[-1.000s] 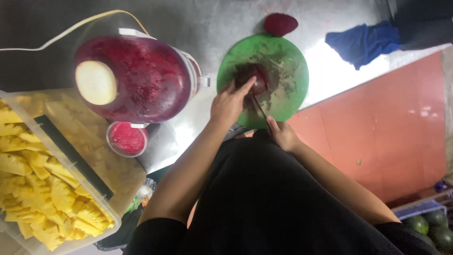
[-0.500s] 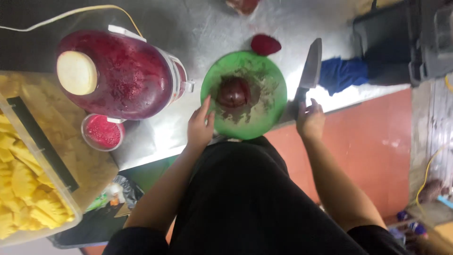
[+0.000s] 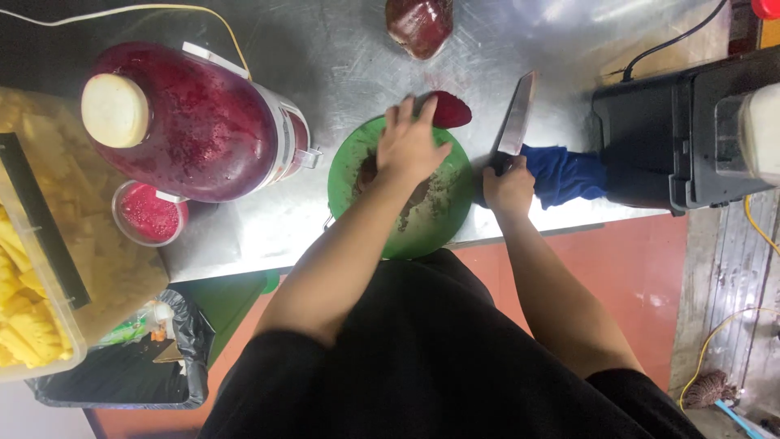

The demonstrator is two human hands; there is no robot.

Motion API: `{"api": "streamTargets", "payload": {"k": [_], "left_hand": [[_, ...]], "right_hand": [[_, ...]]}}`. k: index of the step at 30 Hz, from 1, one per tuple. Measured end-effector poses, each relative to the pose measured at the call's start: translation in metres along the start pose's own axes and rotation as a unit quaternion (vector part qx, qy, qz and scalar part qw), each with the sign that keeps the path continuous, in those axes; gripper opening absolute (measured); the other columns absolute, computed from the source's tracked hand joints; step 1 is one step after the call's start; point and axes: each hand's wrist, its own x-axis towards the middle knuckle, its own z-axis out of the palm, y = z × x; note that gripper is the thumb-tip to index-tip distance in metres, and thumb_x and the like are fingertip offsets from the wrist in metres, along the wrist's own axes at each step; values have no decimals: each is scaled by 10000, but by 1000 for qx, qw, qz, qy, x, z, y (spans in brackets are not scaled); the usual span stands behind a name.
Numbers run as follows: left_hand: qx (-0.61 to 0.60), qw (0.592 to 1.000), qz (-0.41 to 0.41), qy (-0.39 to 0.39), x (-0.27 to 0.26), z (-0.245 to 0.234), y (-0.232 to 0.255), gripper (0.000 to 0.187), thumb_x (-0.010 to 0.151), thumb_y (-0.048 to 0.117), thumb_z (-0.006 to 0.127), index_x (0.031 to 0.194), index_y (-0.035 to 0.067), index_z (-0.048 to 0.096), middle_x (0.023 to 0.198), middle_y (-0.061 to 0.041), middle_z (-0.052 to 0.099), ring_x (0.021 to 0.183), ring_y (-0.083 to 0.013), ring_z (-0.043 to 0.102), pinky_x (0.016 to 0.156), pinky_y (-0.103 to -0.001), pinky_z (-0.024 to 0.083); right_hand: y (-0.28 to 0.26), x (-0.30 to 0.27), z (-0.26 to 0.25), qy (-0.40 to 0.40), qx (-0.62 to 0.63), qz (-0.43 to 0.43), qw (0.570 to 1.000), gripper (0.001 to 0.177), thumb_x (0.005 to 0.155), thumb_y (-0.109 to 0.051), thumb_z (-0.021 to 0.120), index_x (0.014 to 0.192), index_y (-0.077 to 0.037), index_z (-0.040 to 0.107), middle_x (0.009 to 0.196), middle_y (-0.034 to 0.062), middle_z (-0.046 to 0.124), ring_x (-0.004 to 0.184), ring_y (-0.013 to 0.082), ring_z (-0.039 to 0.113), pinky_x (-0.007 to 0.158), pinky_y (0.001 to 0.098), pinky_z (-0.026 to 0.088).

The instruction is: Juice beets using a centrifugal juicer.

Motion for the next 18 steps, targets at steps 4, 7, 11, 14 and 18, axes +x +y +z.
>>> {"api": "streamTargets", "payload": {"k": [4, 7, 11, 14, 18], "left_hand": [[67, 987, -88, -115, 51, 6, 37, 1016, 696, 482, 858, 1536, 227, 345, 1534, -166, 352, 1389, -389, 389, 1061, -528, 426], [113, 968, -123, -186, 75, 25, 43, 1034, 709, 481, 846, 1569, 216, 336, 1565, -135, 385, 1444, -370, 400, 1125, -517, 404], [39, 971, -114, -204, 67, 44, 45, 1012, 741, 454, 828, 1567, 229, 289, 1571, -163, 346, 1411, -372, 410, 1098, -519, 409], [-317, 927, -124, -159, 31, 92, 33, 920, 758, 326, 782, 1549, 218, 326, 1432, -199, 485, 1258, -374, 537, 1006, -529, 487], [-774, 557, -256, -157, -47, 150, 7, 616, 834, 127, 711, 1418, 129, 518, 1258, -139, 610, 1145, -315, 612, 1001, -537, 556]], "right_hand": [[-3, -1, -24, -19, -18, 29, 999, 397, 858, -295, 796, 1074, 16, 677, 922, 261, 725, 886, 428, 714, 794, 478, 570], [-1, -14, -48, -50, 98, 98, 989, 324, 875, -228, 723, 1070, 24, 662, 850, 188, 738, 727, 289, 754, 685, 394, 594], [19, -36, -72, -102, 272, 204, 935, 208, 916, -112, 596, 1063, 34, 617, 771, 110, 662, 578, 176, 641, 478, 332, 500], [31, -45, -80, -120, 368, 194, 902, 159, 951, -98, 587, 1030, 39, 597, 755, 83, 619, 529, 157, 572, 443, 311, 452], [22, -61, -90, -175, 419, 197, 869, 167, 1006, -154, 601, 1037, 9, 621, 763, 73, 605, 535, 139, 557, 445, 305, 460]]}}
